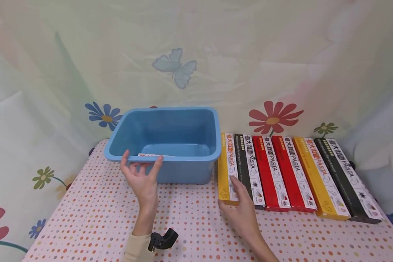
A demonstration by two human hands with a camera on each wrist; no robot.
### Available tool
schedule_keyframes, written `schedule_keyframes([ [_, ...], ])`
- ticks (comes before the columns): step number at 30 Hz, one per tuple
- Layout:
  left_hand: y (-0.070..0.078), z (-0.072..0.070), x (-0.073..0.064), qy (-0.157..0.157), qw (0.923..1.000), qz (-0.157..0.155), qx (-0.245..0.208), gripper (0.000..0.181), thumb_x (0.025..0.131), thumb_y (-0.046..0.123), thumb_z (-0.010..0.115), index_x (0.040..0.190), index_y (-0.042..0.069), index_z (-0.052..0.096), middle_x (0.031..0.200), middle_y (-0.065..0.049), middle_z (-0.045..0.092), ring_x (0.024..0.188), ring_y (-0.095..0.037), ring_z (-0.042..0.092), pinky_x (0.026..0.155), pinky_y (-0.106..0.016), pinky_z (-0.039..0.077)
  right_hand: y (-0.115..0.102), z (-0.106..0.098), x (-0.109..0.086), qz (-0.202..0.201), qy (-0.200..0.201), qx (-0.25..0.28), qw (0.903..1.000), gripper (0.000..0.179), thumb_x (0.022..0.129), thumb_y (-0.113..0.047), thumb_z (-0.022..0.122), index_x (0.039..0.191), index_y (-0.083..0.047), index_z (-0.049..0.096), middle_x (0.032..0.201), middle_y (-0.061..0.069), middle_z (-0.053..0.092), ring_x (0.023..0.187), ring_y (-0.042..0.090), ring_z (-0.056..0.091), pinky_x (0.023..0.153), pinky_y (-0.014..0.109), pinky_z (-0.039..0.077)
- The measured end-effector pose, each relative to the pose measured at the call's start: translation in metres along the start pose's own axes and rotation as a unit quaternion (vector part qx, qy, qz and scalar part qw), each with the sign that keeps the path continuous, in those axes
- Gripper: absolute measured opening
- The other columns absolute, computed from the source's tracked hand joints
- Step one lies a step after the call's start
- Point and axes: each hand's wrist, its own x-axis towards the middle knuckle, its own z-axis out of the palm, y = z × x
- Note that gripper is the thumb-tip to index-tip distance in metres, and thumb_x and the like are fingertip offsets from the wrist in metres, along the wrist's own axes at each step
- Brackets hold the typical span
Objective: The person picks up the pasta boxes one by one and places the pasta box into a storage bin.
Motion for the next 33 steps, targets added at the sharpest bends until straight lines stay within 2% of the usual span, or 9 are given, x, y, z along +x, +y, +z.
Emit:
schedule_keyframes([
  [5,0.0,0.001,0.001,-0.002,1.0,0.0,0.0,0.098,0.082,-0.01,0.082,0.158,0.009,0.025,0.126,-0.014,0.05,0.095,-0.025,0.057,0.083,-0.034,0.063,0.002,0.003,-0.002,0.02,0.011,-0.002,0.9997,0.094,0.092,-0.005,0.079,0.164,0.001,0.02,0.17,0.023,0.023,0.155,0.04,0.028,0.123,0.05,0.029],
  [10,0.001,0.001,0.001,-0.004,1.0,0.0,0.0,0.097,0.083,-0.009,0.082,0.159,0.011,0.025,0.128,-0.015,0.05,0.096,-0.026,0.057,0.084,-0.035,0.063,0.002,0.003,-0.002,-0.004,0.025,-0.042,0.9988,0.093,0.09,-0.004,0.08,0.162,0.004,0.022,0.166,0.028,0.026,0.151,0.046,0.032,0.12,0.053,0.034],
  [15,0.001,0.0,0.0,0.0,1.0,-0.004,0.004,0.097,0.083,-0.009,0.082,0.159,0.009,0.024,0.127,-0.015,0.049,0.095,-0.025,0.057,0.084,-0.034,0.062,0.003,0.003,0.002,-0.019,0.018,-0.093,0.9953,0.095,0.088,-0.004,0.08,0.161,0.008,0.022,0.163,0.034,0.026,0.148,0.053,0.032,0.117,0.064,0.034],
  [17,0.001,0.0,0.001,0.0,1.0,-0.004,0.008,0.098,0.083,-0.009,0.082,0.159,0.008,0.024,0.127,-0.015,0.049,0.095,-0.025,0.057,0.083,-0.034,0.062,0.004,0.002,0.003,-0.017,0.018,-0.094,0.9953,0.093,0.089,-0.004,0.079,0.161,0.009,0.022,0.163,0.034,0.026,0.149,0.052,0.031,0.117,0.064,0.034],
  [22,0.001,0.001,0.002,0.001,1.0,0.0,0.007,0.098,0.082,-0.009,0.083,0.159,0.009,0.025,0.124,-0.014,0.05,0.096,-0.025,0.056,0.082,-0.033,0.062,0.006,-0.003,0.003,-0.01,0.018,-0.059,0.9981,0.086,0.091,0.0,0.076,0.161,0.008,0.025,0.164,0.03,0.029,0.151,0.046,0.031,0.119,0.05,0.034],
  [24,0.002,0.001,0.002,0.002,1.0,-0.002,0.004,0.098,0.082,-0.009,0.083,0.159,0.011,0.026,0.125,-0.014,0.049,0.096,-0.025,0.056,0.082,-0.033,0.062,0.005,-0.003,0.001,-0.011,0.012,-0.056,0.9983,0.086,0.091,0.0,0.076,0.161,0.008,0.025,0.163,0.031,0.031,0.15,0.047,0.034,0.117,0.049,0.035],
  [29,0.002,0.001,0.0,0.003,0.9999,-0.011,0.003,0.098,0.082,-0.008,0.083,0.159,0.012,0.026,0.129,-0.014,0.049,0.096,-0.025,0.055,0.082,-0.033,0.062,-0.001,-0.003,-0.003,-0.016,0.007,-0.08,0.9967,0.086,0.089,0.001,0.077,0.159,0.01,0.028,0.159,0.033,0.036,0.143,0.05,0.041,0.114,0.058,0.041],
  [33,0.003,0.001,0.0,0.006,0.9999,-0.011,0.008,0.098,0.082,-0.007,0.084,0.159,0.013,0.026,0.128,-0.014,0.05,0.096,-0.025,0.056,0.083,-0.034,0.062,-0.006,-0.003,0.001,-0.019,0.004,-0.09,0.9957,0.084,0.088,0.0,0.076,0.158,0.011,0.029,0.158,0.035,0.034,0.138,0.052,0.045,0.11,0.062,0.044],
])
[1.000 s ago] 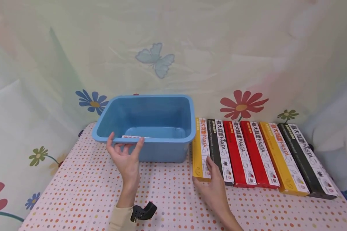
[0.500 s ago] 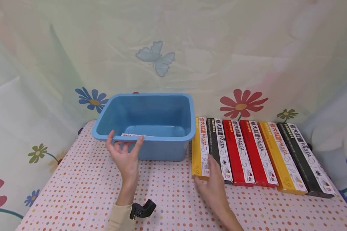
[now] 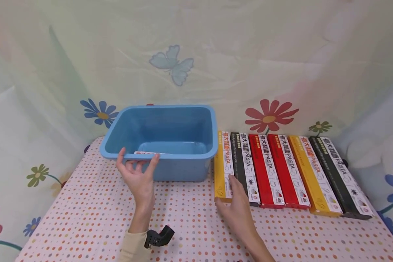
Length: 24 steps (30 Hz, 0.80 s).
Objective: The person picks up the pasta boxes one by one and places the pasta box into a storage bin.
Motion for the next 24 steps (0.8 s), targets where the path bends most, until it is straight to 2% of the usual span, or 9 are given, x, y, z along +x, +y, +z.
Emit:
schedule_keyframes([
  [7,0.0,0.0,0.0,-0.001,1.0,-0.002,0.002,0.098,0.082,-0.006,0.084,0.159,0.014,0.027,0.127,-0.017,0.049,0.096,-0.026,0.055,0.082,-0.034,0.063,-0.003,-0.005,0.008,0.004,-0.011,-0.004,0.9999,0.084,0.09,-0.002,0.077,0.156,0.015,0.028,0.154,0.038,0.039,0.137,0.055,0.047,0.107,0.058,0.047],
  [8,0.0,0.0,0.0,-0.001,1.0,-0.002,0.002,0.098,0.082,-0.006,0.084,0.159,0.014,0.026,0.127,-0.02,0.048,0.095,-0.026,0.055,0.082,-0.033,0.063,-0.003,-0.006,0.009,0.007,-0.013,0.0,0.9999,0.084,0.09,-0.002,0.077,0.157,0.015,0.027,0.154,0.038,0.038,0.138,0.055,0.046,0.108,0.057,0.047],
  [14,0.0,0.0,-0.001,-0.001,1.0,-0.001,0.004,0.098,0.082,-0.006,0.085,0.159,0.014,0.026,0.125,-0.02,0.047,0.096,-0.026,0.055,0.082,-0.033,0.063,-0.003,-0.012,0.009,0.034,-0.02,0.022,0.999,0.084,0.092,0.0,0.074,0.158,0.014,0.025,0.156,0.037,0.036,0.143,0.052,0.042,0.112,0.051,0.042],
  [21,0.0,-0.001,-0.001,-0.003,1.0,-0.001,0.001,0.097,0.083,-0.005,0.084,0.159,0.014,0.027,0.126,-0.015,0.048,0.097,-0.027,0.056,0.082,-0.033,0.062,-0.004,-0.016,0.011,0.068,-0.034,0.044,0.9961,0.082,0.096,-0.003,0.071,0.16,0.01,0.022,0.156,0.036,0.037,0.142,0.051,0.043,0.107,0.05,0.047],
  [24,0.0,-0.001,-0.001,-0.002,1.0,0.0,0.002,0.097,0.083,-0.004,0.085,0.158,0.015,0.027,0.124,-0.014,0.048,0.096,-0.027,0.056,0.081,-0.033,0.062,-0.005,-0.016,0.012,0.077,-0.035,0.054,0.995,0.082,0.096,-0.003,0.07,0.161,0.01,0.022,0.157,0.035,0.035,0.144,0.051,0.041,0.11,0.05,0.045],
])
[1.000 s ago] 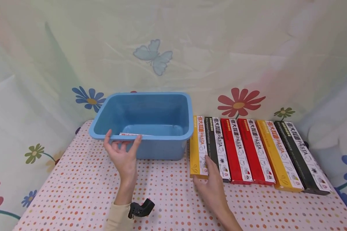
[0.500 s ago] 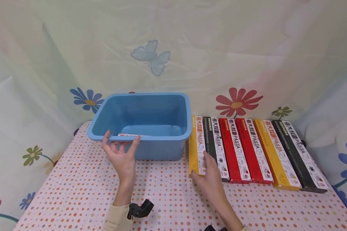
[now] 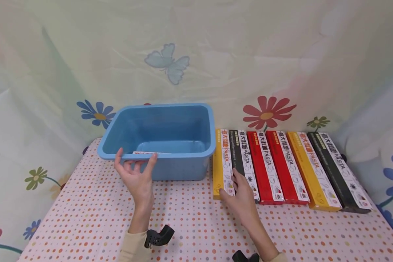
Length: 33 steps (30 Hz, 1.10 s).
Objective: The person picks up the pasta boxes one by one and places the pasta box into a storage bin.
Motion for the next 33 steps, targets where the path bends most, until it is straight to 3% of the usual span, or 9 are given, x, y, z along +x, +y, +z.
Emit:
schedule_keyframes([
  [5,0.0,0.0,-0.001,0.004,1.0,-0.001,-0.001,0.097,0.082,-0.006,0.085,0.158,0.014,0.028,0.119,-0.012,0.047,0.096,-0.027,0.056,0.081,-0.033,0.062,-0.002,0.003,0.0,0.0,0.002,0.005,1.0,0.083,0.094,-0.002,0.071,0.161,0.011,0.022,0.159,0.036,0.032,0.147,0.05,0.036,0.113,0.048,0.041],
  [12,0.0,0.001,-0.001,0.003,1.0,-0.001,-0.006,0.098,0.081,-0.006,0.085,0.158,0.014,0.028,0.117,-0.012,0.046,0.096,-0.026,0.057,0.081,-0.034,0.062,-0.001,0.006,0.0,-0.002,0.003,0.008,1.0,0.083,0.094,-0.001,0.072,0.16,0.011,0.024,0.158,0.036,0.033,0.145,0.052,0.038,0.112,0.052,0.044],
  [18,0.0,0.001,0.001,0.003,1.0,0.006,-0.004,0.098,0.081,-0.006,0.085,0.158,0.014,0.028,0.12,-0.015,0.047,0.096,-0.026,0.057,0.08,-0.033,0.062,0.001,0.02,0.001,-0.017,0.018,-0.016,0.9996,0.091,0.089,-0.005,0.078,0.159,0.012,0.024,0.16,0.034,0.027,0.141,0.048,0.041,0.115,0.058,0.042],
  [26,0.001,0.0,0.001,0.011,0.9999,0.009,-0.004,0.097,0.081,-0.007,0.085,0.157,0.014,0.029,0.116,-0.014,0.048,0.093,-0.025,0.056,0.079,-0.032,0.061,0.008,0.041,0.01,-0.005,0.022,-0.023,0.9995,0.107,0.087,-0.008,0.081,0.161,0.012,0.007,0.165,0.037,0.014,0.138,0.05,0.039,0.118,0.064,0.034],
  [33,0.001,0.0,0.001,0.009,0.9999,0.004,-0.008,0.097,0.081,-0.007,0.085,0.158,0.014,0.029,0.113,-0.01,0.046,0.094,-0.025,0.056,0.078,-0.032,0.061,0.011,0.046,0.009,0.016,0.034,-0.022,0.999,0.109,0.085,-0.007,0.078,0.16,0.014,0.001,0.165,0.037,0.013,0.138,0.05,0.038,0.118,0.065,0.033],
])
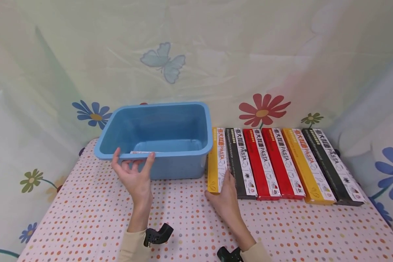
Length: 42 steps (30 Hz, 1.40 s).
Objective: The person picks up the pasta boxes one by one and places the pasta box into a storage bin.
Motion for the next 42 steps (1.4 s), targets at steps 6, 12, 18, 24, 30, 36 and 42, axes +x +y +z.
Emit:
schedule_keyframes([
  [6,0.001,0.0,-0.001,0.003,1.0,0.001,-0.002,0.096,0.082,-0.007,0.084,0.158,0.012,0.029,0.106,-0.007,0.04,0.093,-0.026,0.056,0.079,-0.033,0.062,0.002,0.004,-0.003,0.013,0.006,0.02,0.9997,0.11,0.089,-0.01,0.077,0.162,0.01,-0.003,0.167,0.035,0.011,0.148,0.051,0.026,0.122,0.067,0.024],
  [12,0.001,0.0,-0.002,0.0,1.0,0.007,0.002,0.096,0.082,-0.005,0.085,0.158,0.01,0.028,0.107,-0.008,0.043,0.091,-0.026,0.056,0.079,-0.034,0.062,0.007,0.01,-0.003,0.006,0.041,0.026,0.9988,0.113,0.088,-0.016,0.085,0.164,0.005,0.004,0.165,0.032,0.02,0.148,0.049,0.03,0.122,0.067,0.025],
  [18,-0.001,0.0,-0.001,0.001,1.0,0.008,0.004,0.095,0.082,-0.005,0.085,0.157,0.013,0.03,0.111,-0.01,0.046,0.091,-0.026,0.056,0.078,-0.033,0.062,0.009,0.017,0.0,0.006,0.066,0.027,0.9974,0.114,0.085,-0.022,0.088,0.164,0.005,0.011,0.158,0.032,0.032,0.136,0.047,0.042,0.116,0.065,0.034],
  [24,0.0,0.0,-0.003,-0.001,1.0,0.004,-0.003,0.095,0.082,-0.004,0.085,0.157,0.015,0.03,0.116,-0.013,0.048,0.091,-0.027,0.056,0.08,-0.034,0.062,0.009,0.02,0.004,0.016,0.078,0.036,0.9961,0.117,0.081,-0.019,0.089,0.165,0.003,0.011,0.157,0.031,0.033,0.134,0.047,0.044,0.116,0.064,0.035],
  [30,0.0,0.0,-0.002,-0.003,1.0,0.007,-0.006,0.095,0.083,-0.004,0.085,0.158,0.015,0.03,0.12,-0.015,0.049,0.092,-0.027,0.056,0.08,-0.035,0.062,0.007,0.02,0.006,0.04,0.081,0.042,0.995,0.112,0.079,-0.004,0.079,0.167,-0.002,0.01,0.162,0.029,0.029,0.138,0.046,0.04,0.119,0.063,0.031],
  [36,0.0,0.0,-0.001,-0.003,0.9999,0.008,-0.011,0.095,0.083,-0.004,0.085,0.158,0.014,0.029,0.119,-0.015,0.049,0.091,-0.026,0.056,0.08,-0.036,0.063,0.004,0.022,0.001,0.046,0.11,0.048,0.9917,0.104,0.082,-0.003,0.077,0.166,-0.001,0.016,0.164,0.028,0.031,0.138,0.044,0.04,0.118,0.061,0.031],
  [42,0.0,0.0,-0.002,-0.001,0.9999,0.006,-0.012,0.096,0.083,-0.005,0.085,0.158,0.011,0.028,0.116,-0.013,0.048,0.091,-0.026,0.056,0.08,-0.036,0.063,-0.002,0.021,-0.011,0.046,0.13,0.084,0.9869,0.098,0.085,-0.006,0.076,0.166,-0.002,0.021,0.165,0.025,0.031,0.141,0.042,0.038,0.118,0.058,0.031],
])
